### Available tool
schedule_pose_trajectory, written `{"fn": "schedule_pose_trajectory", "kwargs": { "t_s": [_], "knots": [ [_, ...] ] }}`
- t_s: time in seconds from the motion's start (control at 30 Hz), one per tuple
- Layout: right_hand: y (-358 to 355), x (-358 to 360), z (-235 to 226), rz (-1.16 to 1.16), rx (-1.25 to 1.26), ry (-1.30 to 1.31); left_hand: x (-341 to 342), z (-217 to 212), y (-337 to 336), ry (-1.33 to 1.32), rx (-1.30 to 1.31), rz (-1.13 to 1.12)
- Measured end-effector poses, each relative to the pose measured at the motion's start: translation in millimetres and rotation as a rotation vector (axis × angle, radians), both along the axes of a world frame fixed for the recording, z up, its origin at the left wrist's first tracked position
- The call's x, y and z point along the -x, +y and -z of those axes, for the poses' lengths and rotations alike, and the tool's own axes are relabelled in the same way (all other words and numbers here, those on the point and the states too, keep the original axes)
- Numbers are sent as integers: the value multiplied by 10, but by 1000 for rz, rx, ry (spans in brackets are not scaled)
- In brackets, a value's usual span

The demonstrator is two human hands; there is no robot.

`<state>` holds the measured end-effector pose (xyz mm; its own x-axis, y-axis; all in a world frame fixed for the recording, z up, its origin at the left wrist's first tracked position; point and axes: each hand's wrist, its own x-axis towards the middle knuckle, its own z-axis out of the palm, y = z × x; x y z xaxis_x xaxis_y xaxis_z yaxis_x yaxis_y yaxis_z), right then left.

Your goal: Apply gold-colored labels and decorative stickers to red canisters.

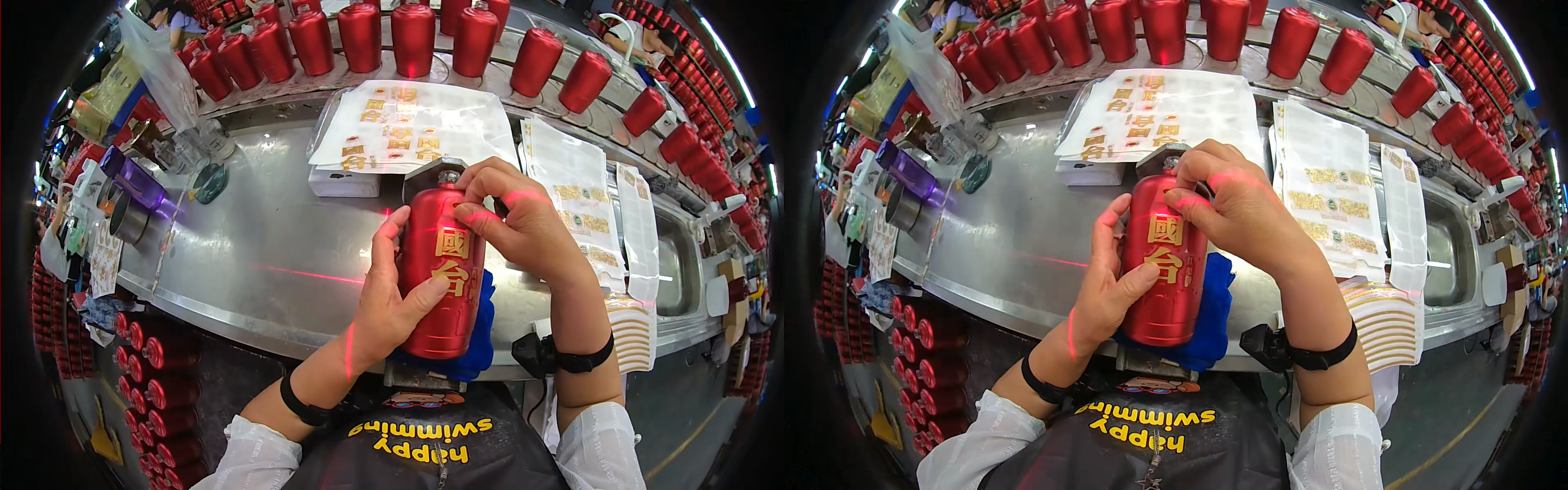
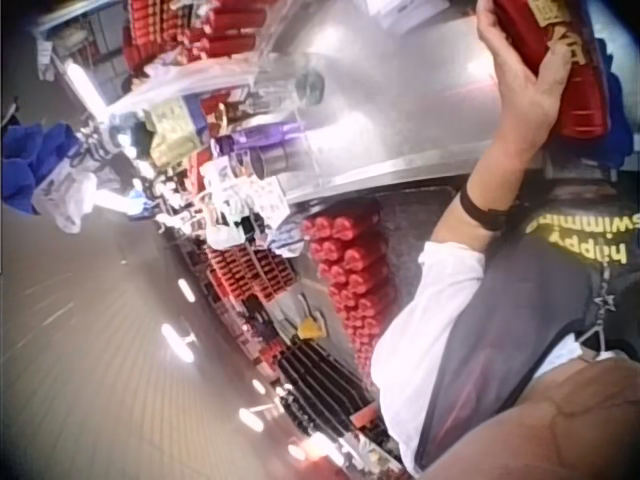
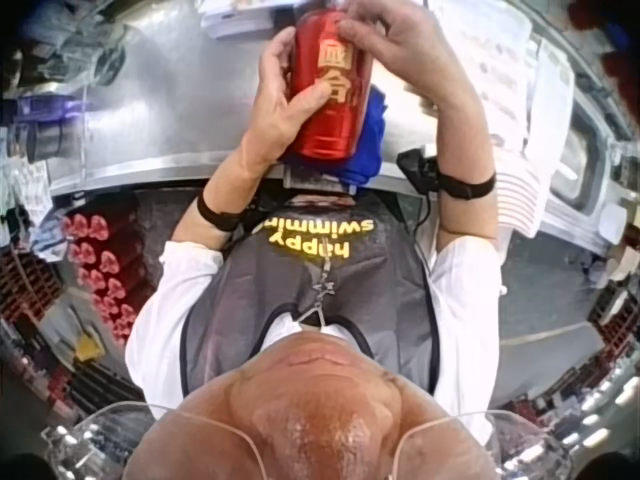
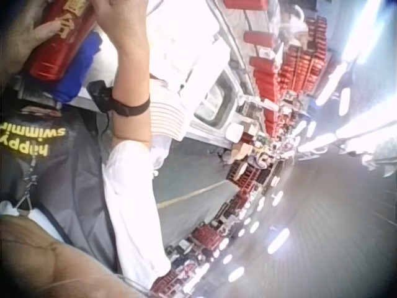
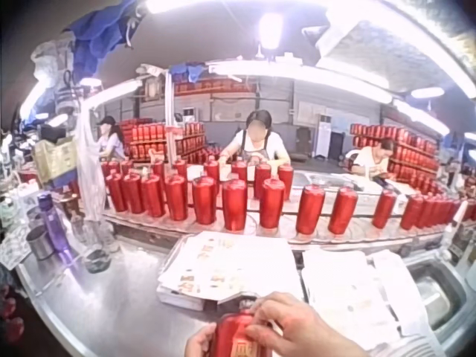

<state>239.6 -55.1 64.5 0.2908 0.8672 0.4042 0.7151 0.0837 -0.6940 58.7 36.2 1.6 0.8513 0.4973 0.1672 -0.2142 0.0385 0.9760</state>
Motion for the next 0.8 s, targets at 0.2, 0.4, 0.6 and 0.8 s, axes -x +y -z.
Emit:
{"fn": "schedule_pose_trajectory", "kwargs": {
  "t_s": [0.2,0.4,0.6,0.8],
  "knots": [
    [-17,3,-21,14,57,-17,0,-17,-1,-12,-1,9],
    [-13,5,-4,10,41,8,6,-5,4,-11,-16,11],
    [-10,20,-11,21,48,20,0,7,3,-4,-60,-8],
    [-47,46,93,181,-72,84,-1,-16,-19,-6,-67,-15]
  ]
}}
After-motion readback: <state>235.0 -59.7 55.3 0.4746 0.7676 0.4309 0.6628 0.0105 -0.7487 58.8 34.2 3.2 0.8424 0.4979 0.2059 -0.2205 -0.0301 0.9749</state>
